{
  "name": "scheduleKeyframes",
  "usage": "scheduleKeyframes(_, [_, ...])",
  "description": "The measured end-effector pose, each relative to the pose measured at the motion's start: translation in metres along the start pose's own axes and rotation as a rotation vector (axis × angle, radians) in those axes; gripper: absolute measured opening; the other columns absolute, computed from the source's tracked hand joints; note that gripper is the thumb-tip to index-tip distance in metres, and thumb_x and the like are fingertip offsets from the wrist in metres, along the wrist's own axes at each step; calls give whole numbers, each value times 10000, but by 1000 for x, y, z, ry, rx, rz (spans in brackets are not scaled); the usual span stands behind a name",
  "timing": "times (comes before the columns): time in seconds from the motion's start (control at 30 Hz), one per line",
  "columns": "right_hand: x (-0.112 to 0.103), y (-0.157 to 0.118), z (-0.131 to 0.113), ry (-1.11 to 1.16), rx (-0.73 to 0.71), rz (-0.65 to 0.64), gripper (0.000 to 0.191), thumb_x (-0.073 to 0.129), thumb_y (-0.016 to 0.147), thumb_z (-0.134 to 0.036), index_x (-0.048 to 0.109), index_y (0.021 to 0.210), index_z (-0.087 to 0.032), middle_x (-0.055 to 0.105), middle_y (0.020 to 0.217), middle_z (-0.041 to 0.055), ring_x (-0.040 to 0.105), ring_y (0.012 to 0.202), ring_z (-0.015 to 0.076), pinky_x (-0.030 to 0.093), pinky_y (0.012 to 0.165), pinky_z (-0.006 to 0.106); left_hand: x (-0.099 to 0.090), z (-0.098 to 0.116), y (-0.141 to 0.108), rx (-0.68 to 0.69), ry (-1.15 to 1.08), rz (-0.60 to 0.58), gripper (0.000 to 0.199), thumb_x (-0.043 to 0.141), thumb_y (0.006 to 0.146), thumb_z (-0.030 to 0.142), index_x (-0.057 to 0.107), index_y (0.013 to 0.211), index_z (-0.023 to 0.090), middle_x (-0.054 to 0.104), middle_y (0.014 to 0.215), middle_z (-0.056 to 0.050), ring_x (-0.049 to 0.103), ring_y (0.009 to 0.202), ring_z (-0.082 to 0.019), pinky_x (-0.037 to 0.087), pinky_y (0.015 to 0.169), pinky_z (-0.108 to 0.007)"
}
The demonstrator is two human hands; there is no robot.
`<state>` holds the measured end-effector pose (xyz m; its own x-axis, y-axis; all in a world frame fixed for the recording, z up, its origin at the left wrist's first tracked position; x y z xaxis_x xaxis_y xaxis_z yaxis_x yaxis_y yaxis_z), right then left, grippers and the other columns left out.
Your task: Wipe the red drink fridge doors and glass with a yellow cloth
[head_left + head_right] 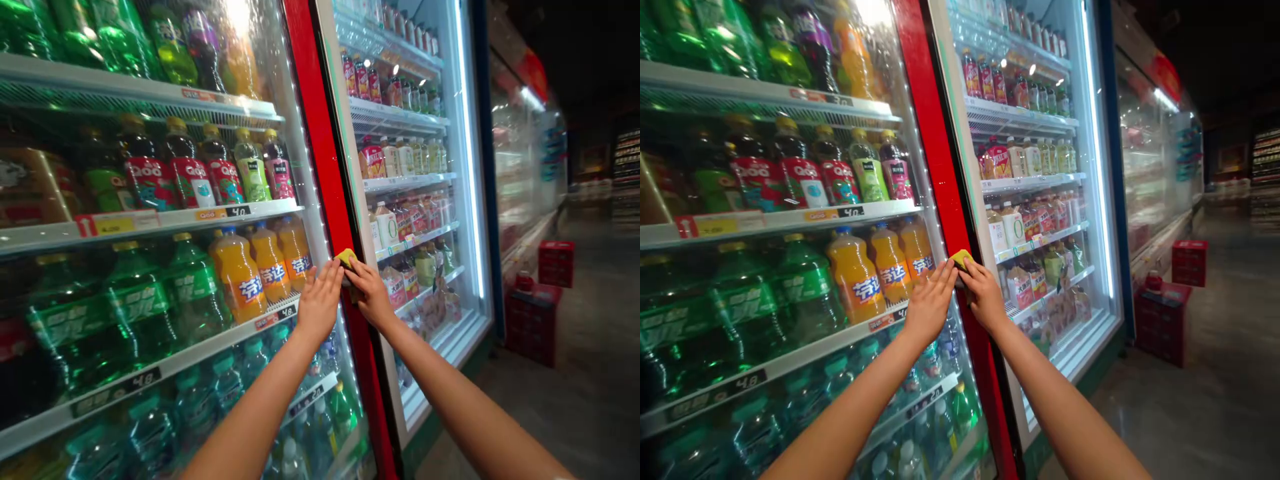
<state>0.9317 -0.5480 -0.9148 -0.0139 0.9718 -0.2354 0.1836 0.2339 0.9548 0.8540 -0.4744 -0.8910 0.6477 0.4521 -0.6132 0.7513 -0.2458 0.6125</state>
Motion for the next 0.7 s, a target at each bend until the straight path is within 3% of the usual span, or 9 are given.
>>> scheduleKeyframes(0.1, [4, -63, -3, -13, 12, 2, 782, 467, 804, 31, 488, 1498, -329, 448, 1587, 31, 430, 1455, 251, 440, 1157, 531, 23, 36, -45, 3, 4, -36, 671, 335, 918, 50, 287, 1583, 125, 278, 1651, -80, 155, 1559, -167, 129, 1300, -445])
scheduleKeyframes(0.17, [1, -73, -7, -10, 1, 15, 684, 469, 858, -2, 535, 1465, -311, 484, 1562, 48, 444, 1445, 249, 454, 1146, 522, 24, 45, -55, -9, -3, -55, 675, 326, 916, 46, 287, 1584, 134, 295, 1646, -82, 170, 1558, -166, 137, 1297, -459])
scheduleKeyframes(0.23, [-7, -53, -10, 3, -14, 30, 596, 468, 889, -27, 599, 1408, -288, 526, 1529, 61, 461, 1431, 245, 452, 1151, 511, 10, 39, -44, -29, -12, -61, 671, 314, 914, 40, 306, 1578, 138, 302, 1644, -85, 190, 1556, -170, 144, 1293, -475])
scheduleKeyframes(0.4, [-33, 55, -10, 34, -31, 70, 543, 487, 854, -14, 693, 1296, -254, 571, 1490, 46, 544, 1362, 235, 450, 1156, 475, -44, -2, 29, -90, -17, -43, 623, 305, 933, 76, 350, 1554, 105, 267, 1662, -103, 185, 1563, -205, 132, 1288, -491])
scheduleKeyframes(0.5, [-39, 76, -6, 75, -34, 46, 535, 537, 838, -35, 700, 1288, -274, 575, 1484, 31, 566, 1345, 239, 448, 1157, 471, -53, -6, 47, -107, -31, -37, 635, 309, 933, 84, 316, 1568, 93, 256, 1666, -127, 185, 1565, -228, 129, 1283, -523])
scheduleKeyframes(0.57, [-38, 60, -2, 94, -27, 35, 555, 541, 821, -23, 700, 1288, -278, 576, 1481, 34, 560, 1355, 239, 444, 1160, 469, -43, 3, 38, -113, -38, -43, 637, 303, 931, 74, 313, 1568, 85, 250, 1666, -137, 197, 1562, -240, 144, 1279, -536])
scheduleKeyframes(0.7, [-28, -8, 9, 95, 14, 37, 618, 497, 783, 22, 711, 1265, -300, 592, 1460, 19, 569, 1347, 215, 473, 1132, 458, -7, 35, -7, -75, -53, -38, 661, 317, 923, 51, 295, 1580, 120, 246, 1664, -117, 192, 1561, -220, 163, 1280, -518])
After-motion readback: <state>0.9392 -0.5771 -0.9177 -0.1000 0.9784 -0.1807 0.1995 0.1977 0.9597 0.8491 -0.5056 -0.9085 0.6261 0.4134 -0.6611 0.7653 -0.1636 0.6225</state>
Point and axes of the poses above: each hand's wrist, its own y-axis towards the middle knuckle, its own x-axis out of the palm, z = x × y, the point moved 10 cm from there along y, towards the middle knuckle
